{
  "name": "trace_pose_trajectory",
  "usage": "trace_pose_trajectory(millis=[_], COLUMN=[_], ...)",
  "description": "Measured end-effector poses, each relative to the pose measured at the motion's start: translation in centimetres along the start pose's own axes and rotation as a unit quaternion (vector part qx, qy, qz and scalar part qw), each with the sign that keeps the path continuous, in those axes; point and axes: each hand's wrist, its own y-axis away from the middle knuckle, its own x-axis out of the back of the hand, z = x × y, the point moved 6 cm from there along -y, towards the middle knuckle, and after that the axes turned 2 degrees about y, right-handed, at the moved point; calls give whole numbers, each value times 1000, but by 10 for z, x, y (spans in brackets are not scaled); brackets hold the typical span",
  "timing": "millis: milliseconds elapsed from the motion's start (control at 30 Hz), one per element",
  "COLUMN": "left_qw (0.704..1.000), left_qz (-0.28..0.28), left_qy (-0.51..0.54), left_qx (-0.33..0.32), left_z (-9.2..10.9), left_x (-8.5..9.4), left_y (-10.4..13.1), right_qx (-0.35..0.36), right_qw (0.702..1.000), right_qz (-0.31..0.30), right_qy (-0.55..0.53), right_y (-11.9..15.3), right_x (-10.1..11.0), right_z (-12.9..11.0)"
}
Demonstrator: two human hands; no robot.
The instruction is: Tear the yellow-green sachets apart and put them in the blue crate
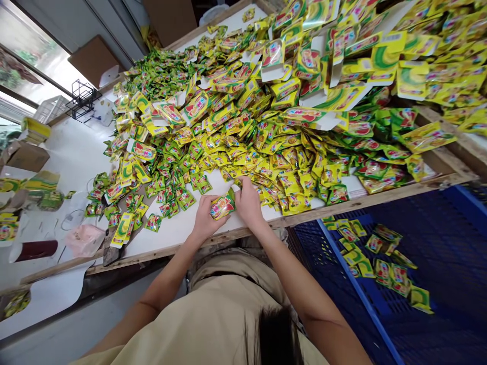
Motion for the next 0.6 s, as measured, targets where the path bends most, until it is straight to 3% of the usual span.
trace_pose_trajectory(millis=[133,300,400,500,600], left_qw=[999,997,986,971,969], left_qz=[30,22,-21,-56,-53], left_qy=[-11,-72,-161,-219,-214], left_qx=[3,-10,34,79,108], left_z=[-2,2,1,-2,-3], left_x=[4,2,-2,-6,-9], left_y=[2,1,2,2,1], right_qx=[24,-12,24,99,110], right_qw=[986,969,945,937,955], right_qz=[-140,-118,-165,-219,-191], right_qy=[-92,-219,-281,-252,-197], right_y=[-1,-5,-4,-3,-7], right_x=[-5,6,3,1,4], right_z=[4,7,-3,-12,-12])
